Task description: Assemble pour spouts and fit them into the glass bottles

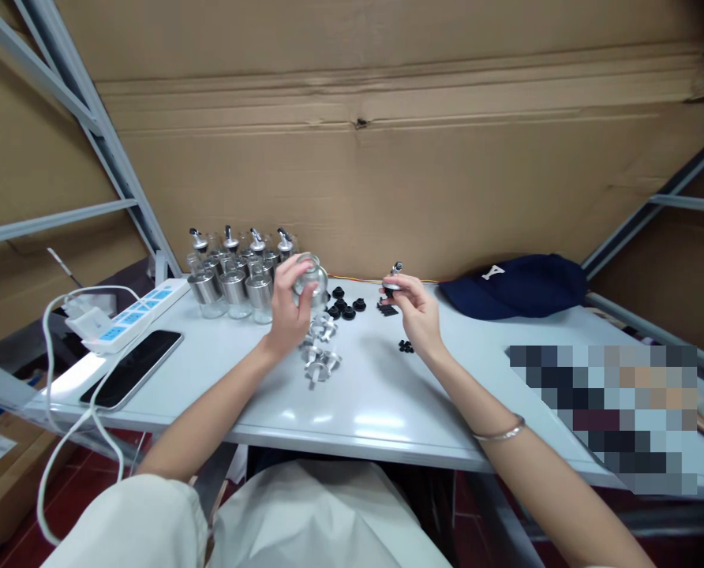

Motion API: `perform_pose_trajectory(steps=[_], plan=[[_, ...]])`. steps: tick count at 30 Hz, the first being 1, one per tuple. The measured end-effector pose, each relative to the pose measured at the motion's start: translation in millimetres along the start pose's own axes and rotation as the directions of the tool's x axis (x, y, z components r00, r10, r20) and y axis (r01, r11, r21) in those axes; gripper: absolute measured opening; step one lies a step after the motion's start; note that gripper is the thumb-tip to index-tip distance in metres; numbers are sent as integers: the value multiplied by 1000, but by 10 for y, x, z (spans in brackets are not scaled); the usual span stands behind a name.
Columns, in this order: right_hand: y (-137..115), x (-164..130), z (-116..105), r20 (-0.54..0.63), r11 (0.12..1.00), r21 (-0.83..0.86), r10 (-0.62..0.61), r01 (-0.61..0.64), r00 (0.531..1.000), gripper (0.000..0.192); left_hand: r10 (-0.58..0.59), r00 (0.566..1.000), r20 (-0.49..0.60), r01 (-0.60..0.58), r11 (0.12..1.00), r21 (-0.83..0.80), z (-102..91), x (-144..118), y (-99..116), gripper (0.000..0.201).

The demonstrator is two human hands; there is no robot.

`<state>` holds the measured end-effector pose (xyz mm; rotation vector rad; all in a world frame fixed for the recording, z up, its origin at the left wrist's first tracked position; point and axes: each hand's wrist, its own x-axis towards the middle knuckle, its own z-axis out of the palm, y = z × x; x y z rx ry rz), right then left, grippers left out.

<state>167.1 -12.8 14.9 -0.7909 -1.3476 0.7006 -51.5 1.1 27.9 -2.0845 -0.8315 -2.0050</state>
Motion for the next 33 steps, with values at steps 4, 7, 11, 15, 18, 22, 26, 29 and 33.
perform_pose_trajectory(steps=[4, 7, 11, 15, 18, 22, 26, 29, 33], plan=[[-8, -1, -2, -75, 999, -11, -53, 52, 996, 16, -131, 975, 180, 181, 937, -300, 96, -102, 358, 26], [-4, 2, -1, -90, 996, -34, -83, 80, 992, 15, -212, 914, 344, 365, 801, -475, 175, -203, 578, 27], [-36, -20, 18, -95, 981, -57, -191, 187, 977, 15, -139, 877, 461, 409, 719, -562, 224, -311, 676, 29], [-148, -105, 64, -37, 933, -115, -346, 340, 937, 16, -131, 855, 502, 439, 698, -566, 241, -394, 658, 32], [-247, -185, 91, -21, 882, -146, -455, 447, 890, 22, -142, 846, 514, 458, 687, -564, 254, -442, 657, 37], [-309, -254, 88, 44, 821, -101, -561, 562, 827, 37, -147, 837, 526, 472, 680, -561, 260, -447, 681, 42], [-313, -283, 76, 135, 743, -183, -630, 644, 765, 49, -123, 807, 577, 499, 665, -556, 248, -376, 690, 54], [-334, -286, 90, 186, 674, -242, -674, 698, 715, 50, -78, 794, 603, 496, 656, -568, 233, -320, 670, 60], [-378, -276, 130, 205, 596, -274, -730, 755, 651, 45, -7, 767, 642, 480, 670, -566, 218, -284, 626, 59]])
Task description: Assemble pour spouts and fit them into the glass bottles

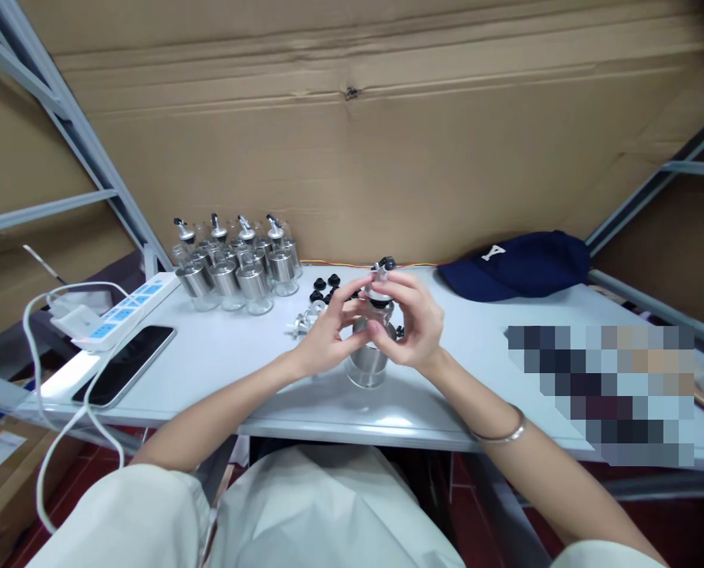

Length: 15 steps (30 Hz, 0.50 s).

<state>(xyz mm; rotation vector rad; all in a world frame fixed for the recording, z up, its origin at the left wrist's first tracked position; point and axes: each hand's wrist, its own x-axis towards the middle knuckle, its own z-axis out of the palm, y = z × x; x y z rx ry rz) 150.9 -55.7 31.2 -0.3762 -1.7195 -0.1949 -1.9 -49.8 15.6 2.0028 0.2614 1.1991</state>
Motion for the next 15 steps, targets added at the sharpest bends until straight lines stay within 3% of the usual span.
perform_pose_trajectory(steps=[8, 15], plan=[[-23, 15, 33, -50, 1000, -15, 23, -24, 998, 35, -45, 998, 39, 47, 998, -43, -16, -1, -13, 57], [-39, 8, 53, -53, 999, 1, 35, -35, 998, 39, -80, 996, 30, 82, 991, -102, -20, -24, -68, 50]])
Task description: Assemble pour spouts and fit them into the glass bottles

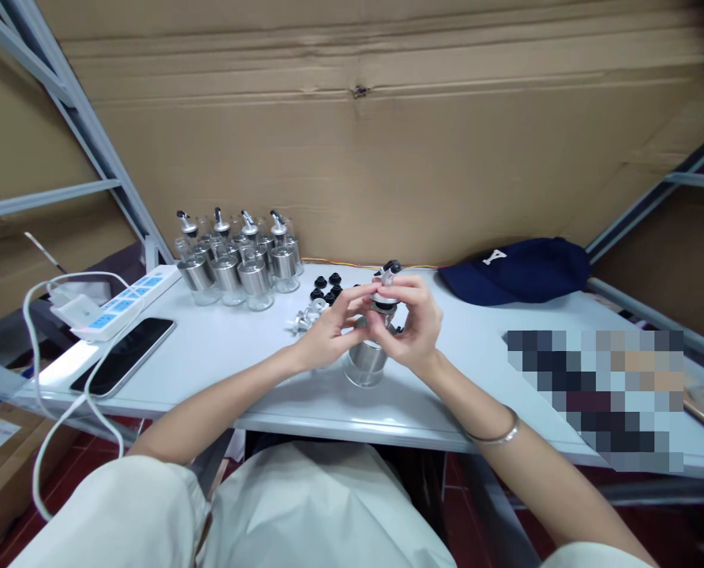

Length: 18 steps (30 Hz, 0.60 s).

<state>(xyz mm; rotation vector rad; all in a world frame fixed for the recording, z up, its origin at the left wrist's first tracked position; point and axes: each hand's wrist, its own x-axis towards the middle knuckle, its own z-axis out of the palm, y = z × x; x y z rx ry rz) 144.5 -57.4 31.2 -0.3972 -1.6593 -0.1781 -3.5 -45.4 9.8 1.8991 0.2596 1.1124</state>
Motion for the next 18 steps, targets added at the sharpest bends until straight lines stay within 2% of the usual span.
perform_pose_trajectory(steps=[18], plan=[[2, -67, 27, 5, 996, -87, -17, 18, 1000, 25, -17, 999, -41, 14, 999, -51, -14, -6, -63, 31]])
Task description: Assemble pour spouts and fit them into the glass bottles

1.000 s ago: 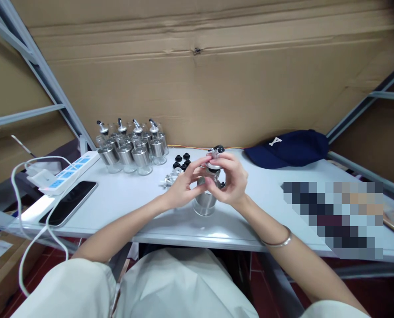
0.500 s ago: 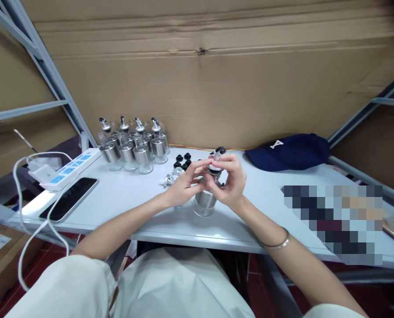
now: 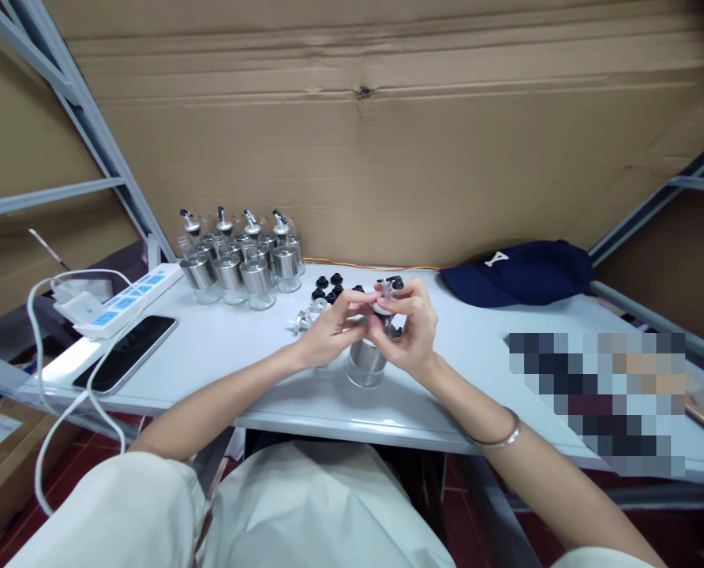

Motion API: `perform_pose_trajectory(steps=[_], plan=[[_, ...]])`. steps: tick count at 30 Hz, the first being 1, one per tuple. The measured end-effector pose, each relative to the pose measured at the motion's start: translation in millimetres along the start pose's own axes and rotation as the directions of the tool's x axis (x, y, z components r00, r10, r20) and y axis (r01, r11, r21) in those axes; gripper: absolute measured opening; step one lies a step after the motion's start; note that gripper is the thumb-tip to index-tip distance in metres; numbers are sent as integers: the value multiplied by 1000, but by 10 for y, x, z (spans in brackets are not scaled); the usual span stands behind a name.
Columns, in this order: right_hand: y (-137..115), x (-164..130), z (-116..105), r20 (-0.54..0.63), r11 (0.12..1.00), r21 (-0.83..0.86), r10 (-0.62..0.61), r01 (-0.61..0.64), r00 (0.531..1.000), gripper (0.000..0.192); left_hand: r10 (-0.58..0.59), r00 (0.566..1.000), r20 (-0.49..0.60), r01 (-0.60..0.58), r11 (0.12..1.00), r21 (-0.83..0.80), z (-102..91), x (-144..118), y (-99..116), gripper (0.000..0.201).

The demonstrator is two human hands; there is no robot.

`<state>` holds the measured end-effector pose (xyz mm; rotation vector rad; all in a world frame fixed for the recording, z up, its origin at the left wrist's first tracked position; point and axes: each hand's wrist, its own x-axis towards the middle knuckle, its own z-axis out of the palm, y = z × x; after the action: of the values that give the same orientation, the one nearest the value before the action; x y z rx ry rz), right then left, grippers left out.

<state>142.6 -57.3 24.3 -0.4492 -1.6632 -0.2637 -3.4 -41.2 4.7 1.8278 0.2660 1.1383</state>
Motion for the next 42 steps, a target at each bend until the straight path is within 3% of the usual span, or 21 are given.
perform_pose_trajectory(steps=[12, 19, 26, 30, 33, 37, 42], plan=[[6, -38, 13, -12, 1000, -10, 13, -13, 1000, 21, 21, 1000, -4, -21, 1000, -11, -3, -1, -7, 32], [78, -135, 10, 54, 985, 160, 63, -71, 997, 46, -24, 1000, -5, 24, 999, -30, 13, -8, 34, 51], [129, -152, -1, 95, 979, 184, 69, -86, 993, 34, -8, 1000, -18, 8, 999, 37, -24, 0, 50, 55], [137, -127, -19, 138, 967, 236, 58, -90, 989, 33, 14, 1000, 5, -15, 999, 49, -107, 11, 53, 46], [153, -131, -31, 166, 962, 246, 81, -121, 983, 33, -29, 999, -23, 31, 994, 101, -168, 12, 42, 41], [181, -160, -37, 164, 968, 211, 104, -138, 981, 32, -78, 995, -55, 86, 986, 145, -199, 17, 30, 42], [152, -119, -31, 141, 976, 175, 107, -132, 984, 31, -53, 997, -55, 61, 983, 172, -182, 25, 44, 42]])
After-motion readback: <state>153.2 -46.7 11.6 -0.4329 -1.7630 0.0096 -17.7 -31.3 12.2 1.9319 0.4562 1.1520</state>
